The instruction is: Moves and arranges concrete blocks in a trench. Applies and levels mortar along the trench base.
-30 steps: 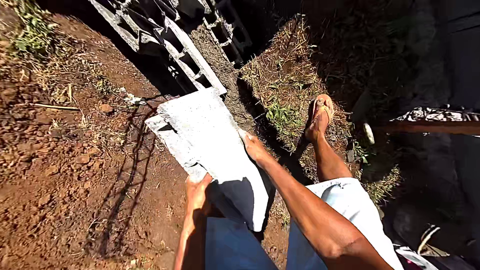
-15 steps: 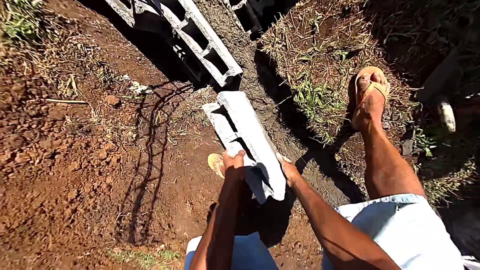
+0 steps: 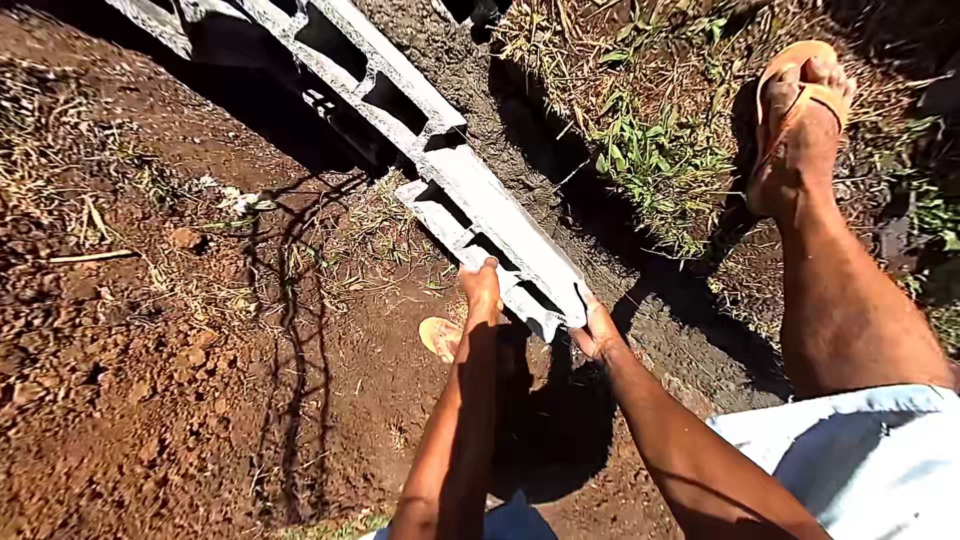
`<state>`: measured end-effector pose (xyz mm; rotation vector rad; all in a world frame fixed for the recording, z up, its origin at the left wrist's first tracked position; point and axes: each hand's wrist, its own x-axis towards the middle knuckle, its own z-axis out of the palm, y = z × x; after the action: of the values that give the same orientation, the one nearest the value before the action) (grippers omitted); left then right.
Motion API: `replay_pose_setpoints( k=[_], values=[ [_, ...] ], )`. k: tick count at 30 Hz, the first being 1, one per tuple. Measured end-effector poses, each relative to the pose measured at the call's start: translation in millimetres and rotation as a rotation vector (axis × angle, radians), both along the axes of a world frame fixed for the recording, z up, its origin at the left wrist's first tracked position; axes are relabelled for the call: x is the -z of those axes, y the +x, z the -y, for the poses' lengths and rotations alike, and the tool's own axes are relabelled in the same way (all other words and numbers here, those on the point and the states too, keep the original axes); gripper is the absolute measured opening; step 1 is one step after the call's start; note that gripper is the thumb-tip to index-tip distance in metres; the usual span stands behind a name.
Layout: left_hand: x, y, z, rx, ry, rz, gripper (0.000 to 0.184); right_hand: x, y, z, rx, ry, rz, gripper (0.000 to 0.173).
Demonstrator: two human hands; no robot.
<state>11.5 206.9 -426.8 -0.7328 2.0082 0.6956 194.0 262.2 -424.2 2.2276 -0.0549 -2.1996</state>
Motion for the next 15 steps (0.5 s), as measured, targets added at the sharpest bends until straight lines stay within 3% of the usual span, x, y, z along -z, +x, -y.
replay_pose_setpoints(
  k=[3, 6, 10, 13, 15],
  values=[
    [7, 12, 3, -0.002, 0.043, 0.013, 0.062, -16, 1, 11, 0.101, 0.059, -0.057, 0.059],
    [13, 17, -9, -0.012, 0.030, 0.020, 0.062, -15, 5, 17, -0.039, 0.138, -0.087, 0.051],
    [38, 19, -13, -0.026, -0.008, -0.001, 0.062, 10, -17, 13, -0.347, 0.248, 0.145, 0.051],
    [46, 20, -16, 0.000, -0.024, 0.011, 0.064, 31, -30, 20, -0.403, 0.231, 0.385, 0.057],
    [42, 20, -17, 0.041, -0.025, 0.028, 0.062, 36, -31, 24, -0.385, 0.198, 0.411, 0.057]
  ],
)
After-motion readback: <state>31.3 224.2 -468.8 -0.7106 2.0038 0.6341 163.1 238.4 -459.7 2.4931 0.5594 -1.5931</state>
